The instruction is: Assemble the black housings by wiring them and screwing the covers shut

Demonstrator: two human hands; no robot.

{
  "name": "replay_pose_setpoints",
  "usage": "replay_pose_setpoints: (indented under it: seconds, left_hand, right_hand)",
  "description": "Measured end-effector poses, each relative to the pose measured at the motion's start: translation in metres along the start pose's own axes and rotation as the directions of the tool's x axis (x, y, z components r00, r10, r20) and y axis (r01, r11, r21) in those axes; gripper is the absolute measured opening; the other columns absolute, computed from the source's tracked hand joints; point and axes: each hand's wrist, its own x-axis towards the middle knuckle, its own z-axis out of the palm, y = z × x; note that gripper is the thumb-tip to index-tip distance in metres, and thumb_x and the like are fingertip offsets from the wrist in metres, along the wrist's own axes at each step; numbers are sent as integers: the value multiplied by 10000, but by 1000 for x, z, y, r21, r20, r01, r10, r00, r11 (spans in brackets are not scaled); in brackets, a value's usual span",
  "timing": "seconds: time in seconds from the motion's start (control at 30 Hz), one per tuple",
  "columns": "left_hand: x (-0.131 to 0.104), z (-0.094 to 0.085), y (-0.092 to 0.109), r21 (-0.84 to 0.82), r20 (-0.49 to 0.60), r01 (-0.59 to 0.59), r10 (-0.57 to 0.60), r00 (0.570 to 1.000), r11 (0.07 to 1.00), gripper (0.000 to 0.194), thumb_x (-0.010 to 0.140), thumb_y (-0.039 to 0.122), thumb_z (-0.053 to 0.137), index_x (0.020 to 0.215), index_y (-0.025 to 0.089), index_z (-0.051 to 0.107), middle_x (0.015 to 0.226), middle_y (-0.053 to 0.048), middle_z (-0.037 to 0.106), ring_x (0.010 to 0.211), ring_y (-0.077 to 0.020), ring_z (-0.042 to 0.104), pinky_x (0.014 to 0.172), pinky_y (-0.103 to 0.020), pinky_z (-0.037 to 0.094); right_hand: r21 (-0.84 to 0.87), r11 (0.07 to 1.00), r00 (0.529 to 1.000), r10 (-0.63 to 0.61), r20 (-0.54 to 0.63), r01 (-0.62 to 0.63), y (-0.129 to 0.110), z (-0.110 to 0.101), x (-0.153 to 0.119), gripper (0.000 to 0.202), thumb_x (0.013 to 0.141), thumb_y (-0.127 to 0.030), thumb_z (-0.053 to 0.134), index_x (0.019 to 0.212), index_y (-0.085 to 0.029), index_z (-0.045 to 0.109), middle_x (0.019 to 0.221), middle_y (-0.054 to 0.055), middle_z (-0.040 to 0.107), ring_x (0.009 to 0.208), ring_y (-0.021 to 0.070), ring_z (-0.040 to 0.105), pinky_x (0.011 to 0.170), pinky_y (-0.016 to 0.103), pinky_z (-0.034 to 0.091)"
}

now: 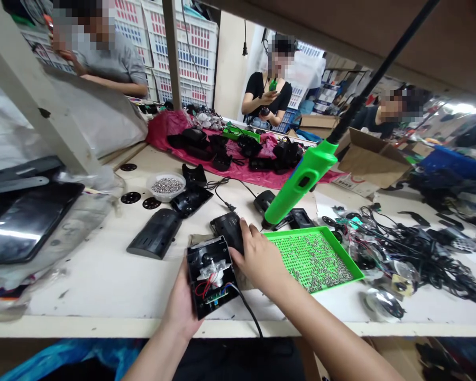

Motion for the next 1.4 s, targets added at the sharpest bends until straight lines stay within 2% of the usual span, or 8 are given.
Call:
replay_pose_setpoints:
  seconds: [0.1, 0.27, 0.43, 0.57, 0.67, 0.9, 1.1, 1.4]
  left_hand:
    - [0, 0, 1, -7, 4, 23, -23, 1000, 1000, 502, 978, 405, 321, 992, 111, 727, 819, -110, 775, 947, -272, 715, 952, -456, 507]
    - [-1, -1, 2, -7, -1, 24, -24, 1000, 1000, 509, 965, 404, 329, 917, 122, 750, 815, -113, 775, 970, -285, 708, 965, -470, 495]
    - [-1, 0, 4, -3, 24, 33, -33, 999, 999, 503, 962, 357, 332, 862, 106, 756, 829, -132, 772, 1001, -296, 696, 980, -476, 480]
    - [-3, 1, 5, -21, 44, 2, -1, 999, 1000, 594, 977, 437, 282, 872, 91, 753, 854, -156, 768, 1021, -304, 687, 982, -483, 477]
    - [-6, 2, 5, -34, 37, -27, 28, 999, 999, 665, 967, 522, 246, 887, 95, 751, 857, -162, 767, 1028, -302, 684, 982, -477, 477]
    - [-5, 1, 5, 2, 52, -35, 35, 998, 999, 641, 977, 493, 243, 899, 110, 752, 856, -147, 769, 1019, -285, 689, 982, -465, 478]
    - [-5, 0, 5, 59, 76, -32, 27, 997, 998, 604, 960, 523, 289, 939, 143, 759, 849, -122, 774, 1021, -304, 686, 970, -498, 484]
    - [-4, 2, 1, 159, 51, -40, 32, 998, 986, 560, 961, 516, 325, 1132, 129, 691, 917, -123, 773, 1008, -296, 692, 964, -485, 494]
  right_hand:
    - [50, 998, 997, -23, -79, 27, 5, -3, -15, 582, 939, -357, 541, 1421, -57, 413, 1336, 232, 558, 1138, 342, 607, 925, 441, 519]
    - [240, 957, 969, -109, -222, 163, 14, -1, -40, 355, 951, -228, 482, 1269, -99, 574, 1135, 159, 676, 1026, 307, 652, 858, 442, 546]
    - [537, 818, 967, -82, -242, 204, 11, 6, -64, 233, 951, -242, 479, 1112, -193, 641, 992, 73, 710, 890, 237, 685, 762, 363, 550]
    - [667, 704, 961, -80, -266, 244, 4, 11, -76, 233, 939, -250, 517, 1147, -208, 612, 961, 47, 709, 875, 195, 678, 765, 310, 534]
    - [694, 666, 952, -81, -295, 272, 1, 13, -80, 236, 930, -225, 528, 1151, -200, 607, 1010, 54, 713, 889, 180, 680, 786, 290, 531]
    - [675, 670, 933, -77, -351, 309, 0, 19, -84, 231, 929, -215, 519, 1135, -183, 617, 925, 53, 711, 820, 181, 684, 727, 282, 542]
    - [693, 665, 942, -47, -332, 278, 3, 24, -88, 212, 925, -203, 524, 1109, -184, 626, 911, 51, 714, 817, 176, 691, 725, 264, 539]
    - [675, 684, 941, -48, -336, 276, 9, 19, -82, 212, 944, -202, 486, 1096, -199, 632, 917, 50, 713, 835, 178, 687, 724, 267, 532]
